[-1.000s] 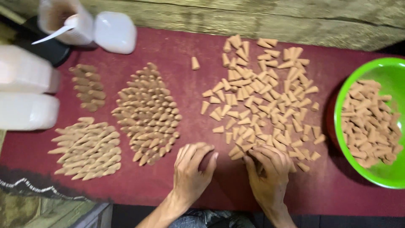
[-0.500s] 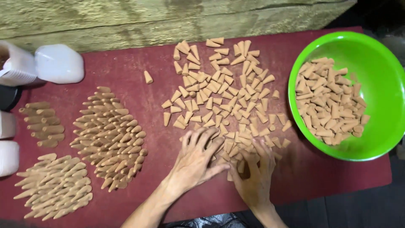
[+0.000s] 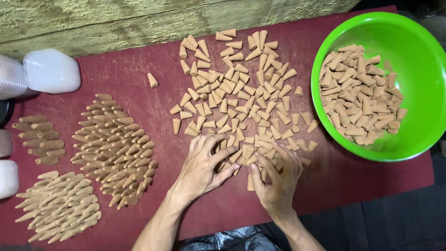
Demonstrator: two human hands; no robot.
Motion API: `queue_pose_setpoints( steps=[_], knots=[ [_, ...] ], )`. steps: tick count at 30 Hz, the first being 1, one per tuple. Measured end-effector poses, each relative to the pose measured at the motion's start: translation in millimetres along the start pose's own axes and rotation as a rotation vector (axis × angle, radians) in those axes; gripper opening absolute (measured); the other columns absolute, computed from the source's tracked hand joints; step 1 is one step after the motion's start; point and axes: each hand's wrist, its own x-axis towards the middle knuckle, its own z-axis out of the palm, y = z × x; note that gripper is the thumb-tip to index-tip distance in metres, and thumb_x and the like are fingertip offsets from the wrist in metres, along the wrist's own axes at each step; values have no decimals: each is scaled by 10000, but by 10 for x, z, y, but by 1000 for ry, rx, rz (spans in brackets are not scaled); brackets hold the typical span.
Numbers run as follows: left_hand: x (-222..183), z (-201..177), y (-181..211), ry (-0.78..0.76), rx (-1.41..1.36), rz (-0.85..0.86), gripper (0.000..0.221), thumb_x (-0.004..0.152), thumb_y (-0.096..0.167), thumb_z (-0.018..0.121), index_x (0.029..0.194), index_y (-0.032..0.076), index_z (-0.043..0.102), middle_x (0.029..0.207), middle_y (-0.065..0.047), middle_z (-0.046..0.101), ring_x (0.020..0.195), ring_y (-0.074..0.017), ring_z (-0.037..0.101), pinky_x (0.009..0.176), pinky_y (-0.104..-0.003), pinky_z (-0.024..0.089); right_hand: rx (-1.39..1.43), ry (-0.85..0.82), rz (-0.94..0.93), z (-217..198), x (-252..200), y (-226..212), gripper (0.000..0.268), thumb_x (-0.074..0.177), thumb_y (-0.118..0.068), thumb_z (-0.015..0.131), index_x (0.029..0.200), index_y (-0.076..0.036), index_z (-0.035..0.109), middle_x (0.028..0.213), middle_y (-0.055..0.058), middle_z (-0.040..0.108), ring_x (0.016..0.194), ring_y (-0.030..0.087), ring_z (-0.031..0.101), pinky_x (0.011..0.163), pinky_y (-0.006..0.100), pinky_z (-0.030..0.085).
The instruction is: Sorting and arranging incense cones into organized piles on a work surface
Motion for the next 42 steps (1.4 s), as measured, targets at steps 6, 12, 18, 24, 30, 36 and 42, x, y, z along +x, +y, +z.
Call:
queue_pose_setpoints(
  steps=[6, 12, 18, 24, 30, 36, 42],
  knots=[
    [38, -92, 69, -62, -9, -18, 310, 1010, 378, 606, 1169, 147, 738, 1353, -142, 568, 1171, -304, 528, 982, -493, 400, 60, -4, 52, 14, 28, 3, 112, 916, -207, 753, 1017, -159, 743, 1312, 121, 590, 1236, 313, 540, 1074, 485, 389],
    [18, -68, 39, 4, -42, -24, 164, 948, 279, 685, 1061, 175, 746, 1227, -106, 649, 1177, -337, 597, 1004, -491, 436, 36, 163, 83, 126, -47, 84, 195, 934, -266, 773, 1053, -135, 690, 1249, 120, 580, 1136, 364, 587, 945, 492, 426],
    [-47, 104, -22, 12, -3, 17, 281, 926, 300, 696, 1168, 158, 707, 1240, -128, 633, 1207, -358, 582, 1014, -492, 441, -19, 136, 33, 117, -20, 50, 216, 973, -229, 702, 1187, -206, 722, 1298, 90, 587, 1262, 343, 545, 1021, 474, 385],
    [-32, 25, 55, -5, 7, 21, 360, 899, 334, 722, 1213, 160, 691, 1312, -151, 585, 1278, -396, 515, 1027, -512, 418, -100, 91, 0, 97, 8, -3, 280, 946, -222, 693, 1210, -299, 743, 1433, 116, 550, 1370, 387, 465, 1052, 508, 362],
    [-33, 62, 96, -36, 68, 73, 459, 918, 164, 583, 1368, 243, 629, 1419, -162, 537, 1338, -403, 472, 1073, -537, 387, -83, 60, 4, 121, 5, 16, 260, 872, -354, 770, 1110, -256, 736, 1401, 84, 548, 1369, 370, 447, 1074, 503, 336],
    [-51, 179, 38, -38, 112, 81, 444, 894, 188, 572, 1329, 243, 647, 1390, -142, 556, 1351, -379, 474, 1075, -514, 388, -47, 71, 38, 162, -45, 76, 289, 770, -307, 850, 987, -198, 692, 1348, 76, 574, 1333, 366, 491, 1049, 504, 365],
    [-38, 211, 39, 8, 57, 76, 332, 958, 344, 567, 1233, 200, 684, 1360, -131, 580, 1341, -352, 501, 1078, -499, 390, -11, 70, 34, 114, -11, 44, 426, 748, -285, 840, 1145, -221, 702, 1361, 72, 573, 1327, 352, 492, 1066, 495, 356]
  ],
)
